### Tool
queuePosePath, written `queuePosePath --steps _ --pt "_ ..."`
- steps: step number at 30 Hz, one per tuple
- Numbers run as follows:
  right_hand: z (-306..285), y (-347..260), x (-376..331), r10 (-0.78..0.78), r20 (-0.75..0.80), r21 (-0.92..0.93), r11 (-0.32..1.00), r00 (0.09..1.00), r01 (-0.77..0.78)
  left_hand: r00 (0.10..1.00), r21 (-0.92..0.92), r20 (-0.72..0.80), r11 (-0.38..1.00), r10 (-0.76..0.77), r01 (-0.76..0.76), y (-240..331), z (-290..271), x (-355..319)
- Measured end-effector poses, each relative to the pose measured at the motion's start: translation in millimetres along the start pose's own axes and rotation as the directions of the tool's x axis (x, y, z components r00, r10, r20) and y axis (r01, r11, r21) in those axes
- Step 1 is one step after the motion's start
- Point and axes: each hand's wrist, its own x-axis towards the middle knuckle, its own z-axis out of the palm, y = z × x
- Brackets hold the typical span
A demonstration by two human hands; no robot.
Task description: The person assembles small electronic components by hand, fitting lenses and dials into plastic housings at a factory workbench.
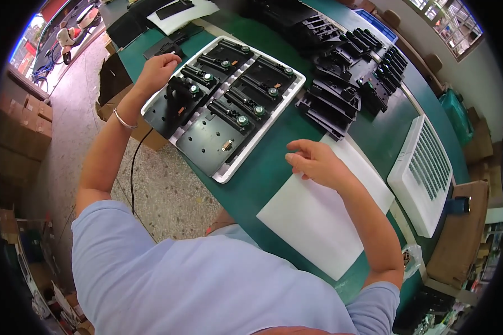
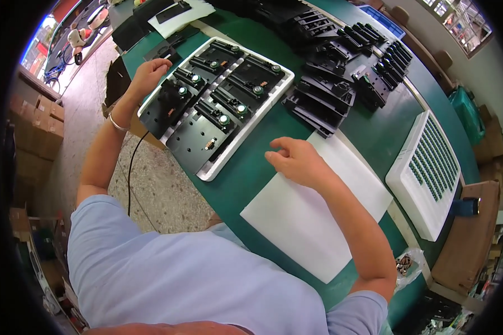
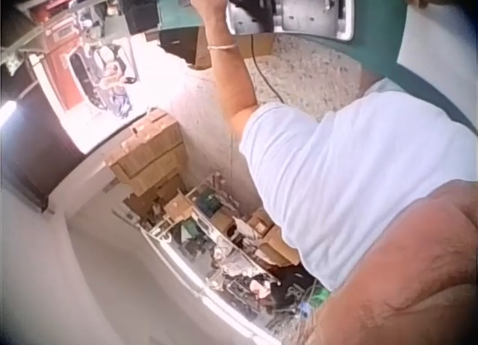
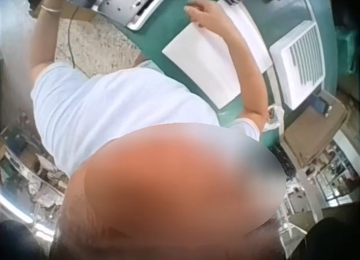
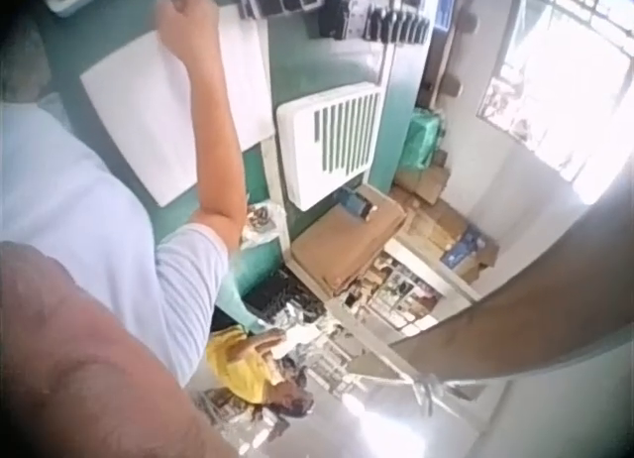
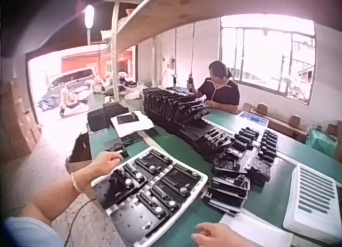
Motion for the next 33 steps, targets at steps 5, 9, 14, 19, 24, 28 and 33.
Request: queuePosePath --steps 5,9,14,19,24,28,33 --pt "-8 -5 -3 0.123 -0.004 0.348 0.931 0.992 -0.114 0.998 0.173 0.020 0.982 0.066 -0.069 -28 6 2" --pt "-1 -7 -6 0.108 0.016 0.307 0.946 0.994 -0.107 0.997 0.201 0.034 0.976 0.076 -0.081 -30 23 27" --pt "-20 -9 -25 0.067 -0.061 0.151 0.987 0.996 -0.057 0.970 0.128 -0.049 0.965 0.237 -0.230 21 41 17" --pt "-43 21 -79 0.104 -0.261 0.166 0.984 0.960 -0.062 0.768 0.221 -0.041 0.756 0.639 -0.616 126 82 36" --pt "-30 41 -146 0.139 -0.332 0.271 0.961 0.933 -0.047 0.644 0.042 0.124 0.644 0.755 -0.764 186 141 59" --pt "-14 68 -190 0.141 -0.429 0.337 0.941 0.892 0.014 0.579 0.047 0.348 0.604 0.737 -0.796 245 187 57" --pt "0 87 -230 0.170 -0.496 0.397 0.917 0.852 0.048 0.610 0.171 0.634 0.682 0.476 -0.711 268 214 77"
